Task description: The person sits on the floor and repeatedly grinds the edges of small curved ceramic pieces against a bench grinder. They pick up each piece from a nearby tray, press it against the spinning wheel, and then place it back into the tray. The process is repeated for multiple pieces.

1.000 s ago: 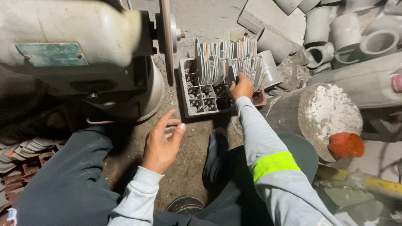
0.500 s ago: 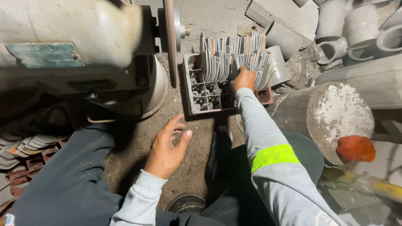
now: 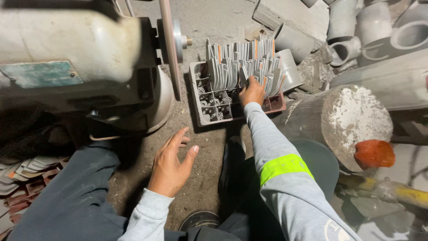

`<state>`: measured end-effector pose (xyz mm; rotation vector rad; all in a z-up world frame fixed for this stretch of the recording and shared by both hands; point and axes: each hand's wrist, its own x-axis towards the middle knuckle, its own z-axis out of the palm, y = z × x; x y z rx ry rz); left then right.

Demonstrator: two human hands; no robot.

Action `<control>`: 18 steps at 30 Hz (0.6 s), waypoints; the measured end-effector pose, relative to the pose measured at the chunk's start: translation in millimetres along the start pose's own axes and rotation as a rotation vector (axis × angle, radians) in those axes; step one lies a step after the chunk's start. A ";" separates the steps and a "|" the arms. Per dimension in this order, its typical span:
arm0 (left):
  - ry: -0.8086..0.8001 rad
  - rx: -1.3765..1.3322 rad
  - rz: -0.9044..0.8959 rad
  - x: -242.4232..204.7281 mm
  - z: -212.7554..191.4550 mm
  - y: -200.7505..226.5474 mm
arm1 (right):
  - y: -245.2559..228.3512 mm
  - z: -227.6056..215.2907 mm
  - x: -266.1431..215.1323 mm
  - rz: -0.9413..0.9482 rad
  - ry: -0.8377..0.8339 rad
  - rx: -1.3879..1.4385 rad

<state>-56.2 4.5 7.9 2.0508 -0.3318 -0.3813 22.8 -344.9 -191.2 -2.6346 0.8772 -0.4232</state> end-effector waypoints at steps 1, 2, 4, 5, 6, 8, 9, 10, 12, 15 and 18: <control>-0.006 -0.001 0.015 -1.0 -0.7 2.6 | -3.0 -3.9 -1.8 0.023 -0.002 -0.001; -0.012 -0.002 0.030 -1.0 -1.0 5.4 | -5.8 -8.7 -3.2 0.046 -0.005 -0.003; 0.004 -0.017 0.066 -1.1 -4.8 11.5 | -12.5 -19.2 -2.9 0.057 0.049 0.053; 0.023 -0.031 0.087 -1.1 -8.2 14.6 | -14.9 -25.3 -0.5 0.046 0.105 0.107; 0.042 -0.045 0.107 -2.4 -12.4 17.9 | -17.8 -29.8 1.9 0.034 0.161 0.162; 0.159 -0.027 0.189 -7.1 -23.0 24.2 | -20.7 -35.5 9.0 0.004 0.126 0.225; 0.219 -0.021 0.234 -8.5 -28.0 27.4 | -20.9 -37.6 12.9 -0.014 0.113 0.255; 0.239 -0.056 0.211 -10.0 -32.5 30.4 | -22.7 -35.5 12.4 0.016 0.073 0.238; 0.283 -0.118 0.161 -13.1 -38.7 34.7 | -31.5 -20.6 4.1 0.072 -0.011 0.212; 0.302 -0.076 0.141 -15.7 -43.6 35.2 | -43.2 8.8 -22.4 -0.087 0.080 0.228; 0.285 -0.059 0.185 -14.1 -43.2 31.0 | -47.9 25.6 -28.4 0.103 -0.040 0.188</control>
